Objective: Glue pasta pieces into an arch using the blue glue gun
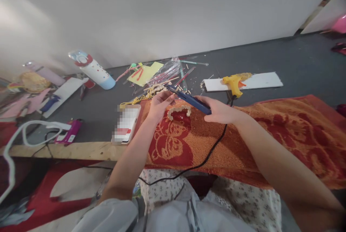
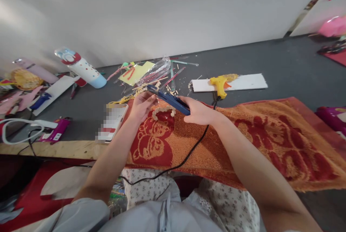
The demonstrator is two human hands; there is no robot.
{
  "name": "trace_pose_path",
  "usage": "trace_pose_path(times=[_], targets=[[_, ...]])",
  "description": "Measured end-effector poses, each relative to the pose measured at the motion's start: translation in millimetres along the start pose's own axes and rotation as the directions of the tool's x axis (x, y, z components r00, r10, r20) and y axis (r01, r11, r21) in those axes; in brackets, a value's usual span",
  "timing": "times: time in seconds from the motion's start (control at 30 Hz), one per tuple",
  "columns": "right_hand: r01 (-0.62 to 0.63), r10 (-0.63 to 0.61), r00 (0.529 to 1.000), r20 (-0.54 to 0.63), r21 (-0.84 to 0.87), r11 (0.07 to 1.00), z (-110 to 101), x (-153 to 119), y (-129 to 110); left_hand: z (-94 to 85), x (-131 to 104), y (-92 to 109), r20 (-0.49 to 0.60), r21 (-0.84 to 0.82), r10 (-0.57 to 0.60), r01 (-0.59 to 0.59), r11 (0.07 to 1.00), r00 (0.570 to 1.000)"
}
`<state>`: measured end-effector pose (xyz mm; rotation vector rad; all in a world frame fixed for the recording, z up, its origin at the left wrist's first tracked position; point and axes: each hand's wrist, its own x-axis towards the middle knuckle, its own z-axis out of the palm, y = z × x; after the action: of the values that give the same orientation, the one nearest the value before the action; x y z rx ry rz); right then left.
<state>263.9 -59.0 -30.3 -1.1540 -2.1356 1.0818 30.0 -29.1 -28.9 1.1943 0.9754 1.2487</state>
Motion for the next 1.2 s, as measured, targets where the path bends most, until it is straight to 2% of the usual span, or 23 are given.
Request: trace_pose_path(times=[0.17,0.27,0.47,0.77,1.2], targets=[[-0.015,-0.008,0.990,-0.139,-0.162,0.987,4.1,1.7,-0.4,0.2,-2.2,-3.4,-0.123,0.353,0.157,-0.105,0.930,0.980],[-0.010,-0.024,0.986,-0.166,-0.202,0.979,5.3,1.9,-1.8,0.5,-5.9,-3.2,-0.124,0.433,0.207,-0.135,0.891,0.970],[0.009,-0.040,0.987,-0.153,-0.198,0.980,3.6,1.3,-1.6,3.3,-10.2,-1.0,-0.104,0.409,0.233,-0.172,0.896,0.967],[0.026,-0.063,0.983,-0.175,-0.203,0.979,4.5,0.7,1.7,4.4,-13.0,-1.9,-0.162,0.486,0.318,-0.205,0.850,0.934],[0.032,-0.073,0.981,-0.182,-0.221,0.975,1.5,1.4,2.5,4.1,-12.1,4.8,-0.065,0.355,0.196,-0.161,0.921,0.978]])
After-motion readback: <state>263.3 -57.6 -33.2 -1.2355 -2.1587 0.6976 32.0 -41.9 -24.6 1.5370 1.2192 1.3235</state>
